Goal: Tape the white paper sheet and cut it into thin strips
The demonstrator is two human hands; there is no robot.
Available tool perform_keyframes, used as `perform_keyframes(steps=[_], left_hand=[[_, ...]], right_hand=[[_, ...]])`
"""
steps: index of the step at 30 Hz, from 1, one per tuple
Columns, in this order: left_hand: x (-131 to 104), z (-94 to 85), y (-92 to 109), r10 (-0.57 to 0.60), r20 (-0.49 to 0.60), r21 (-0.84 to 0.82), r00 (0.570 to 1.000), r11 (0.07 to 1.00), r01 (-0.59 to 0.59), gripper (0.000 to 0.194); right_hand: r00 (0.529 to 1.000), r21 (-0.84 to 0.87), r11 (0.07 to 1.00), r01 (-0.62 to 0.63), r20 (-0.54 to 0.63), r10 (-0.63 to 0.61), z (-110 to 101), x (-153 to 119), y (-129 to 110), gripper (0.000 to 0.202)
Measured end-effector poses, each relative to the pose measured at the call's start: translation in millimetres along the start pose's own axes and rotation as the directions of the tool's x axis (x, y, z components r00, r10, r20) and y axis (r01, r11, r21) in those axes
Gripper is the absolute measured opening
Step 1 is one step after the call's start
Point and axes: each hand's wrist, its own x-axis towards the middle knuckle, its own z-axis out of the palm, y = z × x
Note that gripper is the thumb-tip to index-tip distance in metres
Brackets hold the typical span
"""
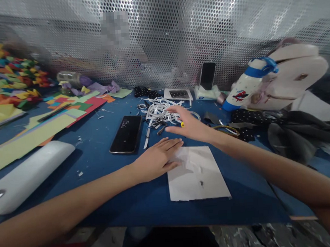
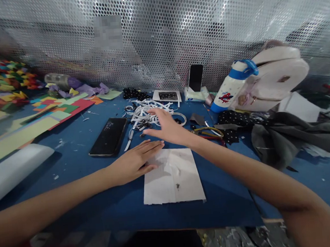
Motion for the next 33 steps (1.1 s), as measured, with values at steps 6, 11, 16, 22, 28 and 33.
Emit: perform_keyframes(steps=[6, 11, 16, 22, 28, 33], left_hand=[[-3.7, 4.2, -1.1, 0.015, 0.004, 0.004, 1.000, 1.000, -0.015, 0.063], [-5.3, 7.2, -2.8, 0.035, -0.026, 0.007, 0.999, 0.999, -0.035, 0.060], [-4.8, 6.3, -1.4, 0.042, -0.048, 0.002, 0.998, 0.999, -0.042, 0.056], [-3.9, 6.1, -1.2, 0.040, -0.068, 0.003, 0.997, 0.999, -0.040, 0.053], [-4.0, 5.3, -1.0, 0.041, -0.079, 0.005, 0.996, 0.999, -0.041, 0.051], [-4.0, 3.1, -0.1, 0.034, -0.078, -0.005, 0.996, 0.999, -0.034, 0.048]], right_hand=[[0.990, 0.045, 0.997, -0.068, 0.125, 0.062, 76.9, 82.6, -29.6, 0.115], [0.976, -0.043, 0.993, -0.106, 0.186, 0.112, 104.9, 107.1, -39.8, 0.128], [0.967, -0.051, 0.991, -0.124, 0.217, 0.132, 108.2, 108.9, -35.2, 0.131], [0.958, -0.064, 0.991, -0.121, 0.255, 0.134, 107.2, 108.7, -37.1, 0.130], [0.953, -0.093, 0.988, -0.127, 0.266, 0.148, 102.3, 107.1, -42.4, 0.128], [0.955, -0.100, 0.990, -0.100, 0.269, 0.123, 102.5, 105.9, -43.2, 0.127]])
